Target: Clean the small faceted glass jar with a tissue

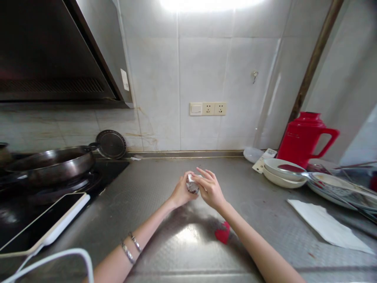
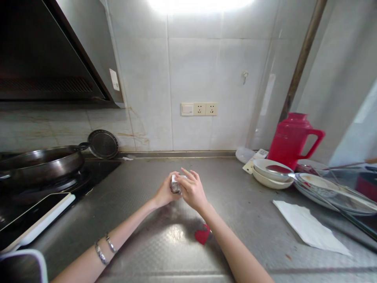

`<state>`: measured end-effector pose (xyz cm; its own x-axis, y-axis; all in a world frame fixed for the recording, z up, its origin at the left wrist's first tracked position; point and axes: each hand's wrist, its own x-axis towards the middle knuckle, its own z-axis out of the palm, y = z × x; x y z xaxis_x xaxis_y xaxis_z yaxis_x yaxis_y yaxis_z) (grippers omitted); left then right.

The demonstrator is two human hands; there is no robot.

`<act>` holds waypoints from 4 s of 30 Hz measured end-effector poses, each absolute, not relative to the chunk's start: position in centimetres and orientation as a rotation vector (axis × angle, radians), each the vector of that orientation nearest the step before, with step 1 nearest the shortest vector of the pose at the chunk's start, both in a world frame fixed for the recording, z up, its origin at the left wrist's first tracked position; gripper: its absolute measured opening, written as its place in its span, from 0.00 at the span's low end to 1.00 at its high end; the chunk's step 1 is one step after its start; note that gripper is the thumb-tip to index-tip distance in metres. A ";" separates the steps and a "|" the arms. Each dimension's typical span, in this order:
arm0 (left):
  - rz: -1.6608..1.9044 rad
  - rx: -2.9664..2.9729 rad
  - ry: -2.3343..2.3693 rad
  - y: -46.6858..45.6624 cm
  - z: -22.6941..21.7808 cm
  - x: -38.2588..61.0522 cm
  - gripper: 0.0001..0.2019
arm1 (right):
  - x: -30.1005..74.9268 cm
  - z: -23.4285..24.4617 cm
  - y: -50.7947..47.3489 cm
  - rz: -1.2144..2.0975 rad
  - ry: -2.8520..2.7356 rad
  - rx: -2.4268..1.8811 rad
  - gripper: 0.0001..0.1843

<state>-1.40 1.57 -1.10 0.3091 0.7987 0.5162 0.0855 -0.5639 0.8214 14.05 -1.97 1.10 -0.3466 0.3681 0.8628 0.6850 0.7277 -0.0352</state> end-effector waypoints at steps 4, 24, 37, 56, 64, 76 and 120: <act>1.282 1.887 0.772 1.8 -1.2 -1.5 0.38 | 14.1 1.1 -2.3 -0.433 -1.994 -0.755 0.18; 1.201 1.933 0.940 1.1 -0.5 -1.4 0.22 | 14.3 1.5 -3.0 -0.526 -2.080 -0.663 0.21; 1.126 2.009 1.066 0.9 0.2 -1.7 0.19 | 14.4 1.6 -3.3 -0.439 -2.066 -0.656 0.19; 1.195 2.052 1.033 0.2 0.6 -1.5 0.22 | 14.4 1.6 -3.2 -0.430 -1.932 -0.718 0.20; 1.229 1.968 1.095 0.3 0.8 -1.5 0.22 | 14.4 1.8 -3.6 -0.402 -1.936 -0.654 0.19; 1.208 1.827 0.883 -0.2 1.1 -1.4 0.26 | 14.3 1.6 -3.0 -0.125 -1.715 -0.754 0.15; 1.178 1.686 0.741 0.2 0.4 -1.2 0.40 | 13.4 0.9 -2.4 0.465 -1.688 -0.797 0.21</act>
